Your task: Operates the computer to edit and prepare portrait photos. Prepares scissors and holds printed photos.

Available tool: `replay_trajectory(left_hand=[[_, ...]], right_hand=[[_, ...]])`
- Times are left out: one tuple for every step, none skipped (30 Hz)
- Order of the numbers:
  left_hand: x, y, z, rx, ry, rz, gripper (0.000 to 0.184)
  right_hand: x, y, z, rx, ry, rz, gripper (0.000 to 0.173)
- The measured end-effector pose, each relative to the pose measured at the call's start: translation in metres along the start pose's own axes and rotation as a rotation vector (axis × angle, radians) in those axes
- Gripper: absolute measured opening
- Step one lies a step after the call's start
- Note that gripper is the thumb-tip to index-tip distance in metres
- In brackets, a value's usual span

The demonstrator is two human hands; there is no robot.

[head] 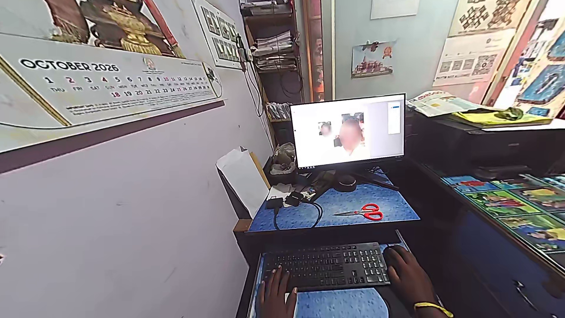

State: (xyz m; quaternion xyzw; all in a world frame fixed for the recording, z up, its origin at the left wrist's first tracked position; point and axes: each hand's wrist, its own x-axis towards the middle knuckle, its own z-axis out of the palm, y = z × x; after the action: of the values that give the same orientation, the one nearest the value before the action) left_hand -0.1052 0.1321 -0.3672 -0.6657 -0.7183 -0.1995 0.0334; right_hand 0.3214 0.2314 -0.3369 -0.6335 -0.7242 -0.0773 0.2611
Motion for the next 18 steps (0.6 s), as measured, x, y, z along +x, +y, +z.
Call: replay_trajectory(left_hand=[[0.0002, 0.0, 0.0006, -0.003, 0.002, -0.001, 0.059], [0.0, -0.0002, 0.0009, -0.003, 0.009, 0.001, 0.059], [0.0, -0.0004, 0.0011, -0.004, 0.015, 0.003, 0.059], [0.0001, -0.0005, 0.0013, -0.007, 0.016, 0.003, 0.058], [0.0004, -0.0004, 0.0015, -0.008, 0.015, 0.002, 0.058], [0.0007, -0.0004, 0.0017, -0.009, 0.014, 0.002, 0.058], [0.0009, -0.0005, 0.0013, -0.009, 0.012, 0.003, 0.058], [0.0008, -0.0005, 0.0012, -0.007, 0.011, 0.005, 0.058], [0.0005, -0.0004, 0.0015, -0.008, 0.009, 0.007, 0.058], [0.0002, -0.0004, 0.002, -0.006, 0.01, 0.006, 0.058], [-0.0001, -0.0003, 0.002, -0.002, 0.011, 0.006, 0.058], [-0.0003, -0.0002, 0.0016, 0.003, 0.012, 0.005, 0.059], [-0.0003, -0.0001, 0.0014, 0.007, 0.014, 0.004, 0.059], [-0.0001, -0.0002, 0.0014, 0.008, 0.013, 0.002, 0.059], [0.0001, -0.0003, 0.0015, 0.007, 0.011, 0.0, 0.059], [0.0003, -0.0006, 0.002, 0.006, 0.006, -0.001, 0.059], [0.0004, -0.0007, 0.0023, 0.007, 0.005, 0.001, 0.059], [0.0003, -0.001, 0.0029, 0.006, 0.011, 0.004, 0.059]], right_hand=[[-0.0002, 0.0015, 0.0019, 0.001, 0.023, -0.014, 0.047], [-0.0006, 0.0023, 0.0031, 0.001, 0.034, -0.021, 0.047], [-0.0005, 0.0025, 0.0037, 0.003, 0.035, -0.022, 0.046], [-0.0002, 0.0026, 0.0037, 0.004, 0.029, -0.02, 0.046], [0.0002, 0.0027, 0.0035, 0.005, 0.027, -0.02, 0.046], [0.0004, 0.0025, 0.0033, 0.005, 0.025, -0.019, 0.046], [0.0007, 0.0021, 0.0034, 0.006, 0.023, -0.018, 0.046], [0.0006, 0.0019, 0.0034, 0.004, 0.019, -0.015, 0.046], [0.0002, 0.0017, 0.003, 0.0, 0.019, -0.014, 0.047], [0.0, 0.0013, 0.0022, -0.001, 0.015, -0.013, 0.047], [-0.0001, 0.0005, 0.0008, -0.004, 0.012, -0.012, 0.046], [-0.0001, -0.0004, -0.0006, -0.001, 0.006, -0.01, 0.046], [-0.0002, -0.001, -0.0016, 0.004, 0.0, -0.008, 0.045], [-0.0001, -0.0017, -0.0022, 0.014, -0.004, -0.006, 0.045], [0.0001, -0.0023, -0.0026, 0.021, -0.005, -0.004, 0.045], [0.0001, -0.0028, -0.0032, 0.02, -0.003, -0.002, 0.045], [0.0001, -0.003, -0.0039, 0.018, -0.002, 0.001, 0.045], [0.0, -0.0032, -0.0044, 0.019, -0.003, 0.004, 0.045]])
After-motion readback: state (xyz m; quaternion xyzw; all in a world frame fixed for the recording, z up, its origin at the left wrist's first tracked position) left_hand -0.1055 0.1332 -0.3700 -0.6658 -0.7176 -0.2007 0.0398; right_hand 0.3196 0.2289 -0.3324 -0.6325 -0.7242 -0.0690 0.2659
